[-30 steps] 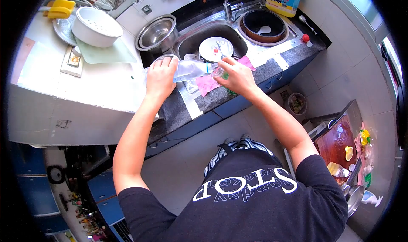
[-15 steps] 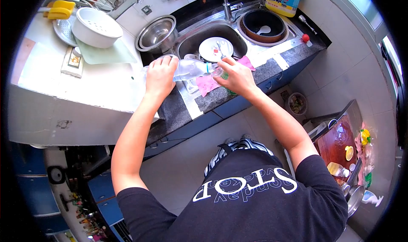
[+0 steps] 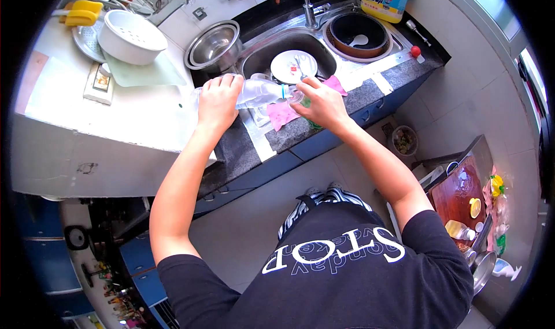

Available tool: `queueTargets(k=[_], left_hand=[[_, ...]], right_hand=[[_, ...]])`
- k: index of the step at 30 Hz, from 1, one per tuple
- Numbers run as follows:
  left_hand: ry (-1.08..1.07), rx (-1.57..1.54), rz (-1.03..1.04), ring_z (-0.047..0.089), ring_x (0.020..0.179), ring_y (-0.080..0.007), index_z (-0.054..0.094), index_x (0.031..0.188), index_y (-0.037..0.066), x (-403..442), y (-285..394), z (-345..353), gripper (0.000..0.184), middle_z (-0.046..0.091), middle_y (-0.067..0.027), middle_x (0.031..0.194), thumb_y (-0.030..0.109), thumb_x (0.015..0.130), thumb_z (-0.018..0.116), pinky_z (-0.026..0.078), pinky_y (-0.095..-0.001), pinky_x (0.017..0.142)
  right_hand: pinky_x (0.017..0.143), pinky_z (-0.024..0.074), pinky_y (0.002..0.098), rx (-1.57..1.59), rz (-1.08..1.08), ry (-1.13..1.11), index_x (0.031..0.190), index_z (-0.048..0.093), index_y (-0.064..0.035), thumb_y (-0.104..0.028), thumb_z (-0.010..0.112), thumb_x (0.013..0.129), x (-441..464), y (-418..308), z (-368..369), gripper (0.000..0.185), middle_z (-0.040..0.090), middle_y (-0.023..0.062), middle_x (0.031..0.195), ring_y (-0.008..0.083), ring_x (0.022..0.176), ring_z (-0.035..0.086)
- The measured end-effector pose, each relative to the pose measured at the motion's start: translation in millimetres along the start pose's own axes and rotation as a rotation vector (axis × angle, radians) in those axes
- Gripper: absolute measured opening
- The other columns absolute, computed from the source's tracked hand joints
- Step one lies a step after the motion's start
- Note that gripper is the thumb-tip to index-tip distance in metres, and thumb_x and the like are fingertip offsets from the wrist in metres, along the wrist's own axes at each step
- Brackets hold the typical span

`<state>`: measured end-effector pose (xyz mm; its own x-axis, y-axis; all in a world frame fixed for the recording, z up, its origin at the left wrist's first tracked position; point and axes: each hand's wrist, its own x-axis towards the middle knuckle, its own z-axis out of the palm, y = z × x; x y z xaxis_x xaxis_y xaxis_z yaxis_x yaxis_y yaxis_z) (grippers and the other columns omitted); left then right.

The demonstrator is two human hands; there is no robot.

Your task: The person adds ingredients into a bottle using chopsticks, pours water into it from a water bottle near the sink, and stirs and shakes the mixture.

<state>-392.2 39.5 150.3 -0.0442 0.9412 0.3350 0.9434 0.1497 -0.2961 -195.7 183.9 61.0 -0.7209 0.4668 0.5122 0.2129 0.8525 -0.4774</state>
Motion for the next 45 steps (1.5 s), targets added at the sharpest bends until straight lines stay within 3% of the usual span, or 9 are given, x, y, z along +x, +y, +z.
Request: queueTargets(k=[45], left_hand=[[0.054, 0.084, 0.054, 0.058, 0.087, -0.0247, 0.057, 0.101, 0.012, 5.2, -3.2, 1.0, 0.042, 0.057, -0.0058, 0.090, 0.001, 0.062, 0.066, 0.046, -0.0375, 0.082]], right_hand=[[0.074, 0.0531, 0.0354, -0.010, 0.013, 0.005, 0.107, 0.062, -0.0048, -0.031, 0.072, 0.076, 0.1, 0.3, 3.2, 0.042, 0.060, 0.0104, 0.105, 0.0278, 0.087, 0.065]])
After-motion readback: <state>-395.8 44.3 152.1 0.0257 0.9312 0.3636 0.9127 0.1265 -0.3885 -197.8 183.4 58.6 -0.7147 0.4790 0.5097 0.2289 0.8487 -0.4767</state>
